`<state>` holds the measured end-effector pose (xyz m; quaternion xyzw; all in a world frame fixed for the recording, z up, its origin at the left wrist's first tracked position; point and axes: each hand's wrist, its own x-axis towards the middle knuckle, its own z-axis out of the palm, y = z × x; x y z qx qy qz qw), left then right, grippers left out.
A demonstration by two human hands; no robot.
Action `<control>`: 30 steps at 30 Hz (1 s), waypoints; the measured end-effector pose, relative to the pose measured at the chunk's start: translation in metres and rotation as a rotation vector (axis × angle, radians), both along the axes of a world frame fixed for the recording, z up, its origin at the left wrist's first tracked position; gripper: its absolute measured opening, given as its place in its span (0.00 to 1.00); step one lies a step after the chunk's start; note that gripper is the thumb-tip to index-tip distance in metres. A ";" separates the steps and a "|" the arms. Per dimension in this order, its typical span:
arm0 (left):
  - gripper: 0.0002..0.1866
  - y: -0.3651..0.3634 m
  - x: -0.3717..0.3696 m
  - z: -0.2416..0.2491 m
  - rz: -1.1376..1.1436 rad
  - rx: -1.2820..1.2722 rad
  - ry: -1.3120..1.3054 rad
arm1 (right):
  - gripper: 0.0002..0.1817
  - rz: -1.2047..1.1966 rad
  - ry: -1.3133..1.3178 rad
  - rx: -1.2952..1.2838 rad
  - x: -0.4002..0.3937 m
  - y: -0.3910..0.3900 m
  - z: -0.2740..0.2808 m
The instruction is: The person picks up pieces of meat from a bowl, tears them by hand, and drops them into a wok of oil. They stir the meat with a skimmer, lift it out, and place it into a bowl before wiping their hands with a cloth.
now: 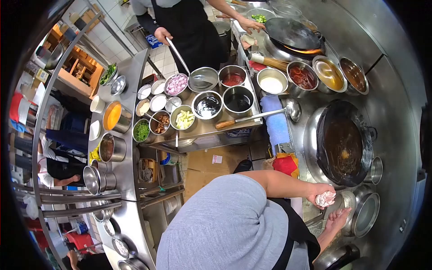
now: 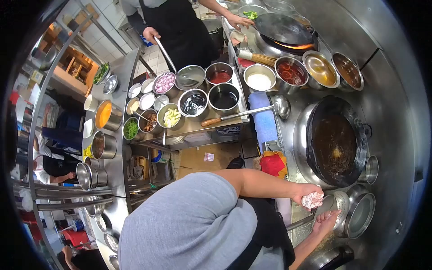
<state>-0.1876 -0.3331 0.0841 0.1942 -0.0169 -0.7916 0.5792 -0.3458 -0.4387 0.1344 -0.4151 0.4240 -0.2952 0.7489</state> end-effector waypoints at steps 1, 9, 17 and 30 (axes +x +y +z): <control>0.13 0.001 -0.003 0.000 0.009 0.023 -0.002 | 0.21 -0.008 0.083 -0.023 0.003 0.009 0.009; 0.18 0.022 0.009 -0.006 -0.013 0.041 0.127 | 0.30 0.342 -0.647 0.243 0.028 0.004 0.034; 0.13 0.031 0.000 0.012 0.037 0.185 -0.038 | 0.14 0.071 -0.871 0.401 0.034 0.002 0.017; 0.11 0.030 -0.009 0.008 0.005 0.208 -0.070 | 0.09 0.024 -0.442 0.122 0.032 -0.004 0.023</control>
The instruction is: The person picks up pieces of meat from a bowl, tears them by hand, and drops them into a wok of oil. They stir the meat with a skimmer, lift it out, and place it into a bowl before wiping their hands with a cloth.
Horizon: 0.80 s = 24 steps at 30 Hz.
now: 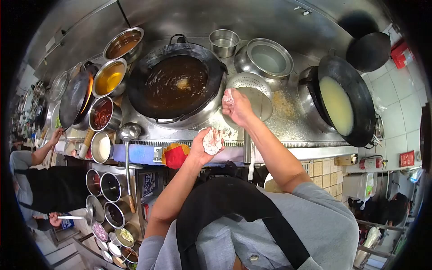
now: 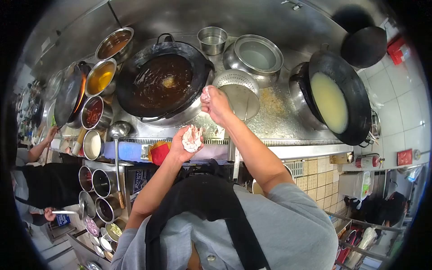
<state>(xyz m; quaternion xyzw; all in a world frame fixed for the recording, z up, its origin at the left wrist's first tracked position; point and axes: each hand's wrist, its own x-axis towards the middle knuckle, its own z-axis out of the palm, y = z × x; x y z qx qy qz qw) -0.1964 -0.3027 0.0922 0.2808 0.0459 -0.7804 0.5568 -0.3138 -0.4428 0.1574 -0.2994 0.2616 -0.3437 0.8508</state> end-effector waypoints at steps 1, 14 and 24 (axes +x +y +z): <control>0.11 0.002 0.001 0.001 -0.001 -0.010 0.005 | 0.11 -0.111 0.192 -0.162 0.008 0.003 0.006; 0.29 0.030 0.017 0.021 -0.087 -0.060 -0.018 | 0.09 0.205 1.287 -1.759 0.076 -0.091 -0.021; 0.30 0.014 -0.005 0.026 -0.079 0.000 -0.199 | 0.16 0.646 0.788 -1.492 0.034 -0.017 0.038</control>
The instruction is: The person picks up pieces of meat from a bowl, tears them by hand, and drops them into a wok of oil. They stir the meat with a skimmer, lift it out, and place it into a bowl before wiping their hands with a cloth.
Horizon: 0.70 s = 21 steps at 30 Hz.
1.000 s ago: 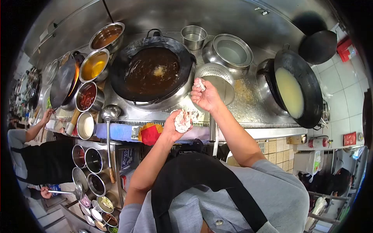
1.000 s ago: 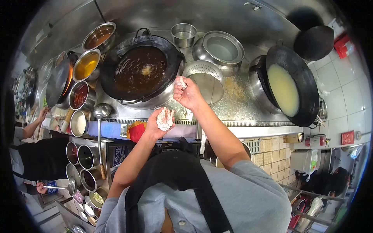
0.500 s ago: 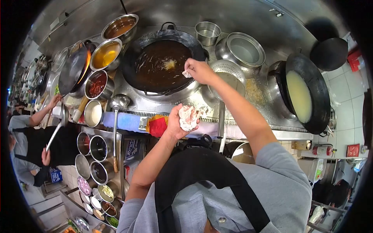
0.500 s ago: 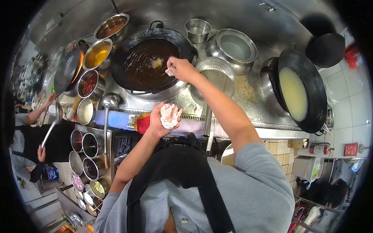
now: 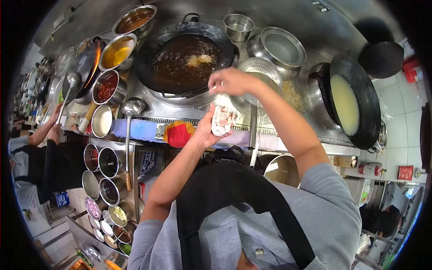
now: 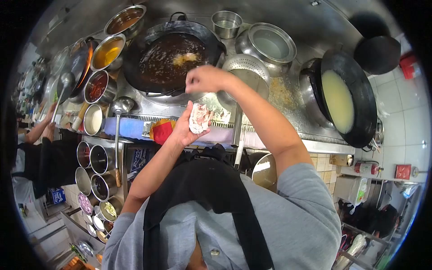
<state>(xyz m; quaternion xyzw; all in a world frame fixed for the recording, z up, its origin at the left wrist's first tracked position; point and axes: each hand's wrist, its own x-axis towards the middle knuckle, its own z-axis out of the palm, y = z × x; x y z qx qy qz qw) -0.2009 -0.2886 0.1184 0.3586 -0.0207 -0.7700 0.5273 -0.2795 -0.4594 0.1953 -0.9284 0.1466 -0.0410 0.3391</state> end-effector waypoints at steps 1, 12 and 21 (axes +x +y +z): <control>0.30 -0.004 -0.004 -0.004 -0.016 0.001 0.001 | 0.18 0.100 0.078 0.024 -0.009 0.008 0.002; 0.26 -0.039 0.002 -0.009 -0.314 -0.197 -0.330 | 0.14 -0.039 -0.014 0.521 -0.063 0.004 -0.061; 0.22 -0.044 0.013 0.011 -0.284 -0.264 -0.311 | 0.08 -0.507 -0.490 1.335 -0.074 0.021 -0.069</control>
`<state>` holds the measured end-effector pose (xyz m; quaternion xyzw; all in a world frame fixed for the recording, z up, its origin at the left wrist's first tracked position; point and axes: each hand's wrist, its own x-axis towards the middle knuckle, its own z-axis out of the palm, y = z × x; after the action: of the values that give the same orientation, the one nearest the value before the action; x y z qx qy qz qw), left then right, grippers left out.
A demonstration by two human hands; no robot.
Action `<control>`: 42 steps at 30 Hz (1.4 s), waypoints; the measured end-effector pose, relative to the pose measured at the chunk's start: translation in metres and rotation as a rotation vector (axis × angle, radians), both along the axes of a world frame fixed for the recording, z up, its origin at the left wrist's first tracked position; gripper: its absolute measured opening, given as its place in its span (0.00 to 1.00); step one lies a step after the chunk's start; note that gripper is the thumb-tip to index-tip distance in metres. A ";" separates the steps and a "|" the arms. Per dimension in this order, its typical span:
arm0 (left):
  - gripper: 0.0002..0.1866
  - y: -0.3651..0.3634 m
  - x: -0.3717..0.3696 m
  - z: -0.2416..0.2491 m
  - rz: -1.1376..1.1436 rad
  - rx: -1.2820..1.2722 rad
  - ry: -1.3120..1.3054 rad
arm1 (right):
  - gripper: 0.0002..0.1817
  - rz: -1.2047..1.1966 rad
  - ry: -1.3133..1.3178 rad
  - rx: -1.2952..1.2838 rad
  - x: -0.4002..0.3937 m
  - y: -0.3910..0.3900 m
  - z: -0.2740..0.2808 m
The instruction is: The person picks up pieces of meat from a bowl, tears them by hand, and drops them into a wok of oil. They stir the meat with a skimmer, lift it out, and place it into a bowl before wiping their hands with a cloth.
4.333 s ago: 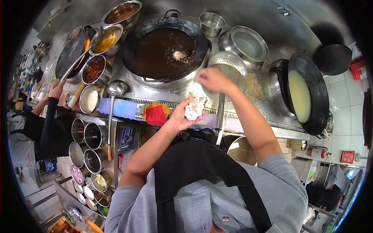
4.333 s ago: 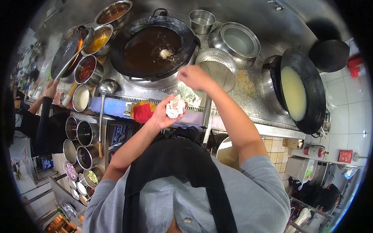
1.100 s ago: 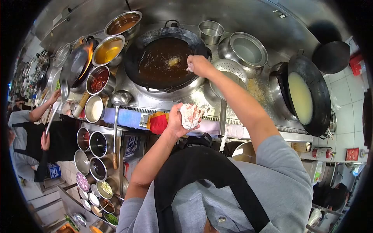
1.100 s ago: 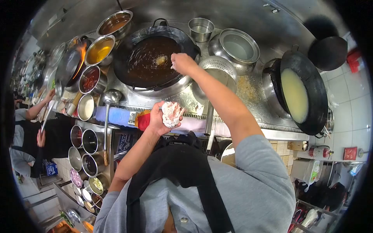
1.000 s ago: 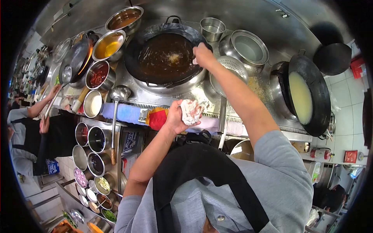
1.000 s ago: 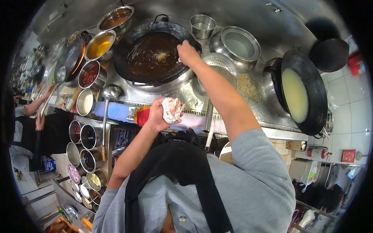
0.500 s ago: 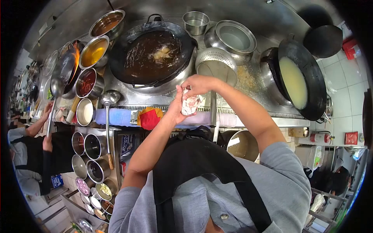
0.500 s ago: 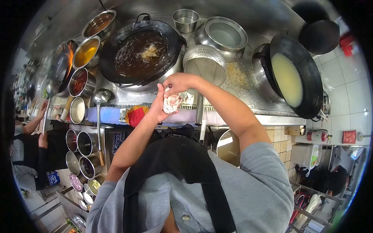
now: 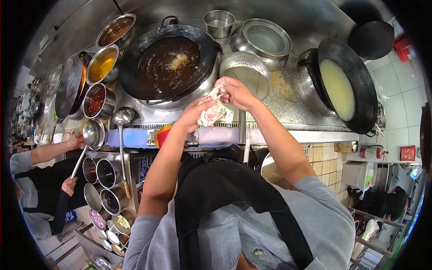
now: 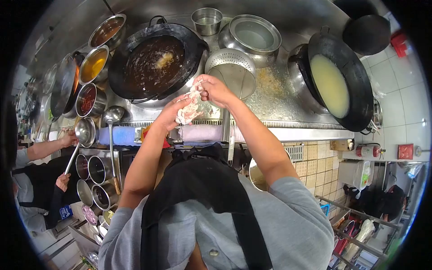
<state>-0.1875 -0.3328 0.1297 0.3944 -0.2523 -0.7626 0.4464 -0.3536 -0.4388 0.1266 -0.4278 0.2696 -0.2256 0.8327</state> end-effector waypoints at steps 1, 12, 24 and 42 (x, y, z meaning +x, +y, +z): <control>0.21 0.001 0.001 -0.001 0.005 0.007 -0.011 | 0.08 0.000 0.001 0.000 -0.002 0.000 -0.001; 0.13 0.023 0.017 0.003 0.160 -0.089 0.206 | 0.07 -0.089 0.006 0.020 0.016 -0.004 -0.011; 0.14 0.062 0.034 -0.006 0.395 0.098 0.220 | 0.18 -0.166 0.335 -0.908 0.119 -0.021 0.013; 0.27 0.055 0.017 -0.004 0.300 0.071 0.570 | 0.21 0.617 0.373 -1.459 0.073 0.025 0.067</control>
<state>-0.1706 -0.2780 0.1257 0.2129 -0.0296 -0.7764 0.5925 -0.2806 -0.4135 0.1936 -0.9482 0.0589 -0.0297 0.3106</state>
